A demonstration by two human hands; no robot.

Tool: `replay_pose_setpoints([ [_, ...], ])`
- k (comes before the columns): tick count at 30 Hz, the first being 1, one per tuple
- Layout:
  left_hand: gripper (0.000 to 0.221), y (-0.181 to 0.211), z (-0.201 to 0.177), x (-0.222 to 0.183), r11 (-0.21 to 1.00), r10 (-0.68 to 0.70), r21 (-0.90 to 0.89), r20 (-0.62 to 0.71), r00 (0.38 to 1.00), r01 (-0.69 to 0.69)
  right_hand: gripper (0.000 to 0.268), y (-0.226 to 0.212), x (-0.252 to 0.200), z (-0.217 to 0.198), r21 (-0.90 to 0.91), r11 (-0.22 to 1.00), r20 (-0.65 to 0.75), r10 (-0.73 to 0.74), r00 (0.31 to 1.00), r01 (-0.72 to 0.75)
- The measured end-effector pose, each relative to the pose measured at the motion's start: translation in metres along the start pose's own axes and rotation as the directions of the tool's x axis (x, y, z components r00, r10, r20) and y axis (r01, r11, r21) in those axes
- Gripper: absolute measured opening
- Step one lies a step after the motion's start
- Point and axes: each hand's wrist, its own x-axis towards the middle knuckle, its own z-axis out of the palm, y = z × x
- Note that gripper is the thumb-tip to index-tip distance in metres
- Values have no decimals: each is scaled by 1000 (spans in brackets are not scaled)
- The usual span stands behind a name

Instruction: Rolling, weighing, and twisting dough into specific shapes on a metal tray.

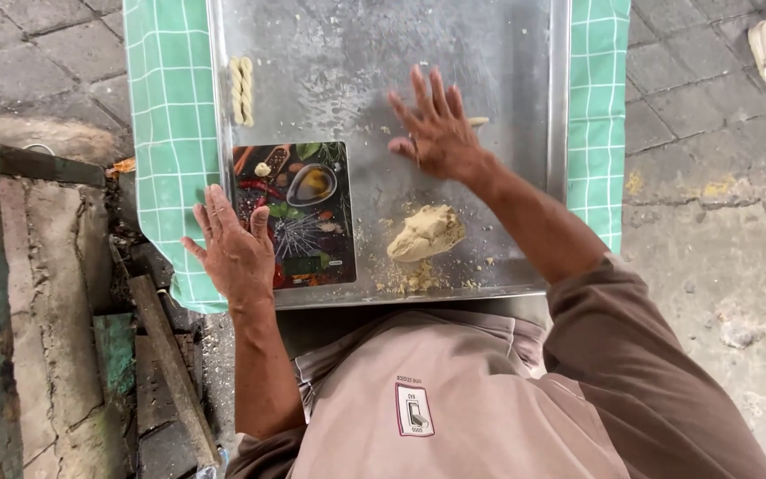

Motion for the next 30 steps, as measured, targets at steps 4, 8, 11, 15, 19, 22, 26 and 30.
replay_pose_setpoints([
  [4,96,-2,0,-1,1000,7,5,-23,1000,-7,94,7,42,-34,12,1000,-90,28,996,-28],
  [8,94,-1,0,-1,1000,-14,-5,20,1000,14,64,16,71,-76,231,966,-169,160,973,-119],
  [11,92,0,-2,-1,1000,-13,-5,18,1000,13,108,46,54,-64,264,964,-329,51,943,40],
  [15,100,0,-2,2,1000,-3,-23,21,1000,4,89,52,7,-23,-110,994,-263,-16,965,-13],
  [19,93,-1,2,1,1000,7,-17,-50,999,-8,86,41,-55,29,-137,990,-212,0,977,-29],
  [22,85,-4,5,-1,999,38,-9,-112,993,-39,89,32,-96,53,-56,998,-306,-19,952,2],
  [26,86,0,0,-3,999,40,18,-94,995,-39,91,20,-97,53,7,1000,-247,-8,969,10],
  [30,86,-1,5,-3,999,40,19,-143,989,-38,100,39,-34,50,-37,999,-367,-40,929,29],
])
